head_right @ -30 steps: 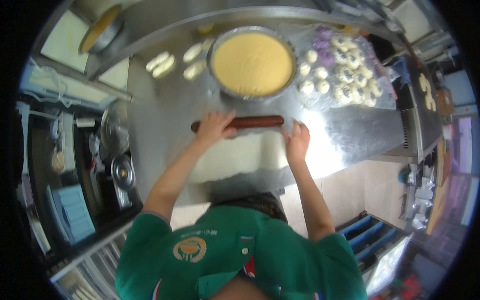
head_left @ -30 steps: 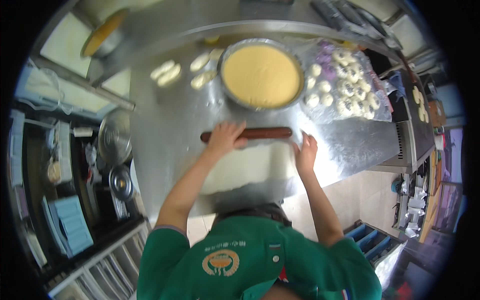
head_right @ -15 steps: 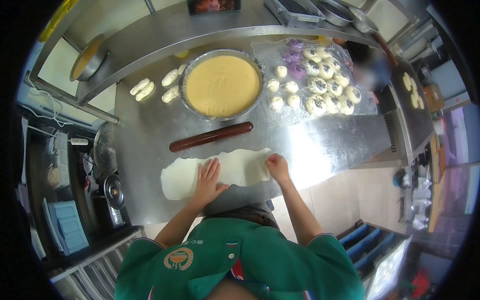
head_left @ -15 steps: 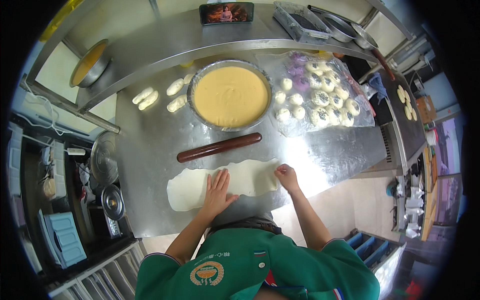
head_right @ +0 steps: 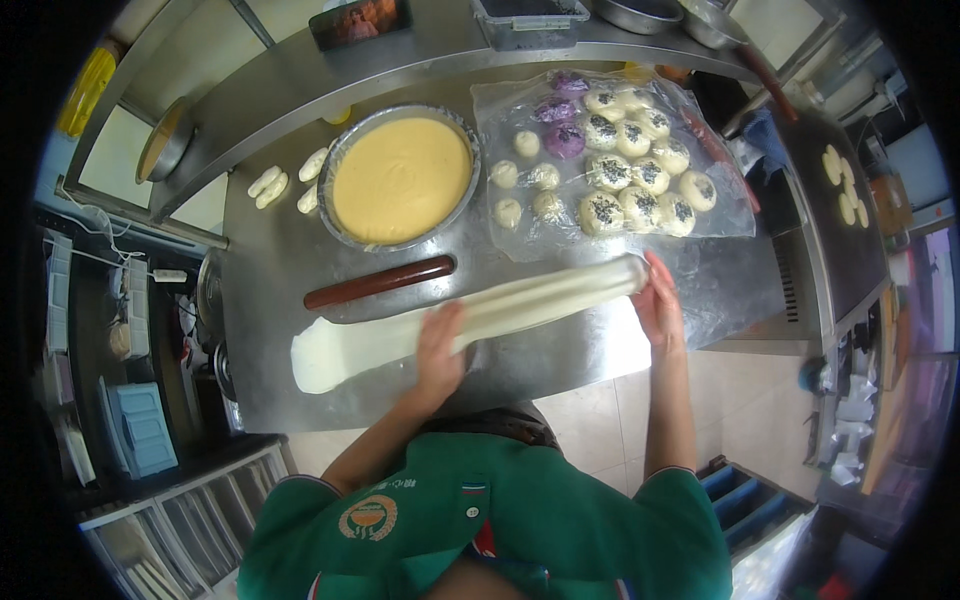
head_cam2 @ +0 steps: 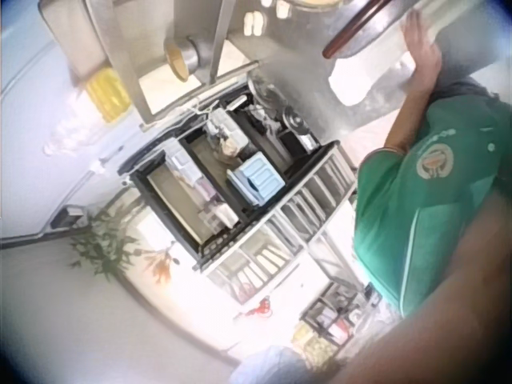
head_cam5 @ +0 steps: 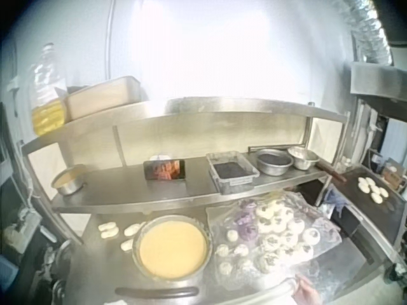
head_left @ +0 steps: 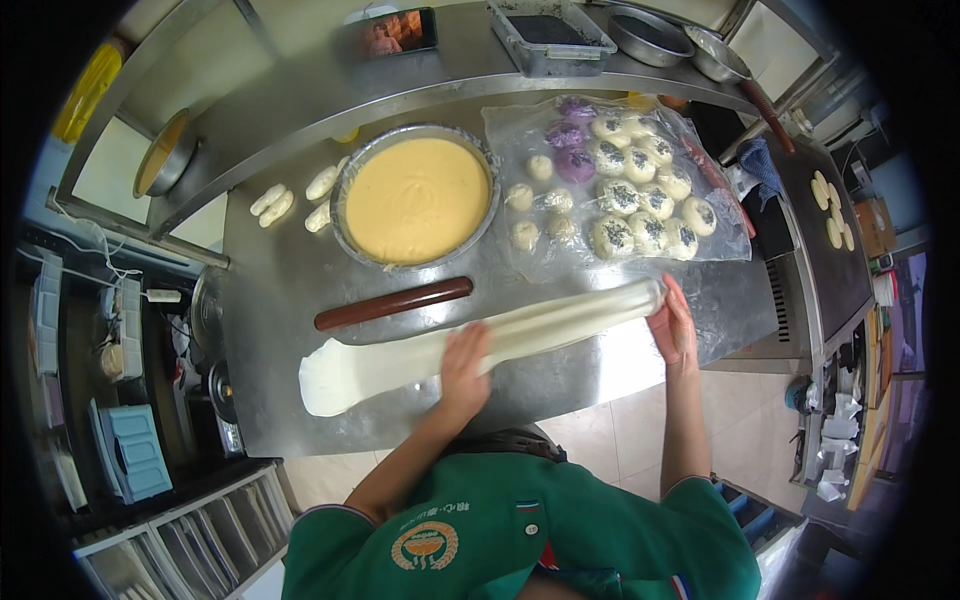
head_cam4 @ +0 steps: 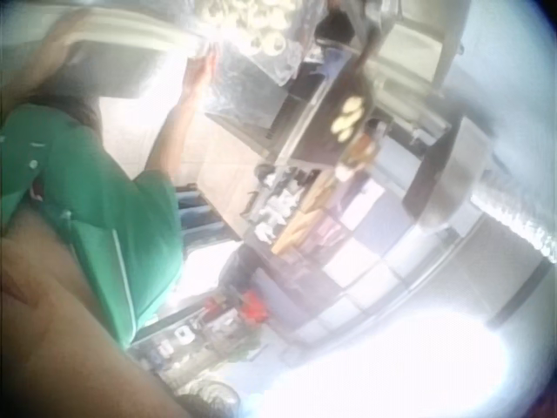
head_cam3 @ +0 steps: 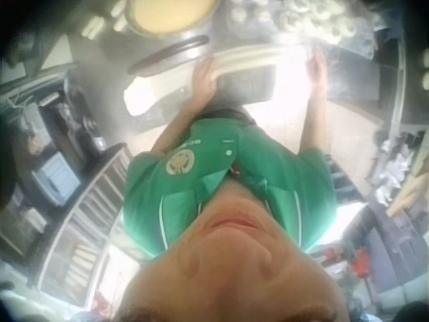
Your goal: The person rolls dough into thin strips using a rolling pin, folds them, and places them on a griddle. The person also flips the dough on the griddle using tongs.
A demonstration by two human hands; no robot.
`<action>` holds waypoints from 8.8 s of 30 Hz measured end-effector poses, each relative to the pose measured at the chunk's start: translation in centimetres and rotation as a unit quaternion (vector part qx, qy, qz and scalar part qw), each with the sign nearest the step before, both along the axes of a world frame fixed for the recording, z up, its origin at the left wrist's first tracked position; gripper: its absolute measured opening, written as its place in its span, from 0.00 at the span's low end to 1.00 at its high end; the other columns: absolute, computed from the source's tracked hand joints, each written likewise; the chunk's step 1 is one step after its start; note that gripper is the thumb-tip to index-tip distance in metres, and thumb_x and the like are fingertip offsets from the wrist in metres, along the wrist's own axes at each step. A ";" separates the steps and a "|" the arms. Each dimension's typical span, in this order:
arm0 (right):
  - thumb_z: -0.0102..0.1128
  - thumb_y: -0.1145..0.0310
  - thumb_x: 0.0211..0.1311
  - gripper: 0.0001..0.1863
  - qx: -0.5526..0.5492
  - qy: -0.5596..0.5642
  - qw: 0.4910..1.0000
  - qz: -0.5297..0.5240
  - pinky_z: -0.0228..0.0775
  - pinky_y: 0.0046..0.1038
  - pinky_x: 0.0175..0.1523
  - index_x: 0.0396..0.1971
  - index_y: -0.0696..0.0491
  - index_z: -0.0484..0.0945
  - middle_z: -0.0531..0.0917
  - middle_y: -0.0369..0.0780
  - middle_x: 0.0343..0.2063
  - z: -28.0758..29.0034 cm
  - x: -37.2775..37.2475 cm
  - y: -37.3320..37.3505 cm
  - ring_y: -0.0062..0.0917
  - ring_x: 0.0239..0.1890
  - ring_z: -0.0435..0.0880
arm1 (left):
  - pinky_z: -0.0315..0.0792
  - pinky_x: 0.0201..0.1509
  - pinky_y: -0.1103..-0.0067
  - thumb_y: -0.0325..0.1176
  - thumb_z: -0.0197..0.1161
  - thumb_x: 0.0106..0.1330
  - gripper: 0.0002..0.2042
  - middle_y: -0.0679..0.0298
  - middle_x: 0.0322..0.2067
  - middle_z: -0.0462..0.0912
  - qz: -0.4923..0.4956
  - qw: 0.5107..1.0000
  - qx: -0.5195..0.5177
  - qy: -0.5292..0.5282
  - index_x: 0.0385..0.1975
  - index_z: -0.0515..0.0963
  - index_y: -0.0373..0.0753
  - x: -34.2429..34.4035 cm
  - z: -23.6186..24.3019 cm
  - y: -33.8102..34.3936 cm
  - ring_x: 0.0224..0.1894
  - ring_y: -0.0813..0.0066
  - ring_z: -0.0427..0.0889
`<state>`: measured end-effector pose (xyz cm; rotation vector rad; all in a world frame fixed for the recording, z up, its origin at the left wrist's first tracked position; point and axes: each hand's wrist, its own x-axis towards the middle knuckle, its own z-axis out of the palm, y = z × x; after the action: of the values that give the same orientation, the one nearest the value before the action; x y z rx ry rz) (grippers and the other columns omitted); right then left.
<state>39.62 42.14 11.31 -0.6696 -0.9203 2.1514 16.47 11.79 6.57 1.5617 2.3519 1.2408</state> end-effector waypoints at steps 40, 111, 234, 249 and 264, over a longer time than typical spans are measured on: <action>0.66 0.67 0.56 0.31 0.646 -0.124 0.718 0.226 0.62 0.40 0.68 0.60 0.58 0.71 0.73 0.50 0.61 -6.7 -35.7 -36.5 0.45 0.65 0.70 | 0.44 0.76 0.57 0.38 0.58 0.67 0.33 0.54 0.72 0.56 0.222 0.958 -0.180 0.004 0.70 0.56 0.36 -19.9 -6.5 -33.3 0.74 0.57 0.54; 0.60 0.49 0.60 0.46 0.747 -0.217 0.600 0.187 0.46 0.42 0.75 0.68 0.65 0.54 0.56 0.54 0.71 -4.8 -27.4 -37.9 0.45 0.74 0.53 | 0.45 0.75 0.55 0.52 0.66 0.58 0.47 0.47 0.73 0.49 0.011 0.948 -0.315 0.040 0.71 0.51 0.30 -14.5 -4.3 -30.0 0.75 0.50 0.48; 0.60 0.72 0.64 0.28 0.623 -0.521 0.581 -0.042 0.59 0.39 0.70 0.64 0.59 0.67 0.64 0.53 0.67 -11.6 -0.3 -9.7 0.49 0.68 0.65 | 0.62 0.65 0.49 0.40 0.66 0.62 0.33 0.59 0.72 0.55 0.690 0.543 -0.477 -0.043 0.67 0.62 0.45 -8.3 -8.7 -48.9 0.68 0.57 0.67; 0.50 0.86 0.52 0.27 0.621 -0.488 0.613 0.015 0.75 0.38 0.49 0.54 0.56 0.77 0.77 0.48 0.53 -8.2 -2.2 -10.2 0.39 0.44 0.81 | 0.75 0.52 0.60 0.47 0.60 0.65 0.17 0.59 0.48 0.80 0.753 0.592 -0.275 -0.081 0.43 0.81 0.40 -15.4 -12.5 -44.0 0.49 0.54 0.79; 0.65 0.74 0.57 0.27 0.635 -0.445 0.630 0.033 0.63 0.42 0.67 0.59 0.55 0.72 0.67 0.54 0.62 -10.1 -4.3 -12.5 0.51 0.62 0.69 | 0.42 0.76 0.59 0.41 0.53 0.71 0.32 0.53 0.72 0.53 0.347 0.897 -0.267 0.065 0.71 0.54 0.35 -15.8 -6.9 -28.4 0.75 0.58 0.51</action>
<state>35.27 29.60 1.25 -0.8402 -2.5565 0.5425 0.68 -16.58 -0.37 0.6642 3.0994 0.4287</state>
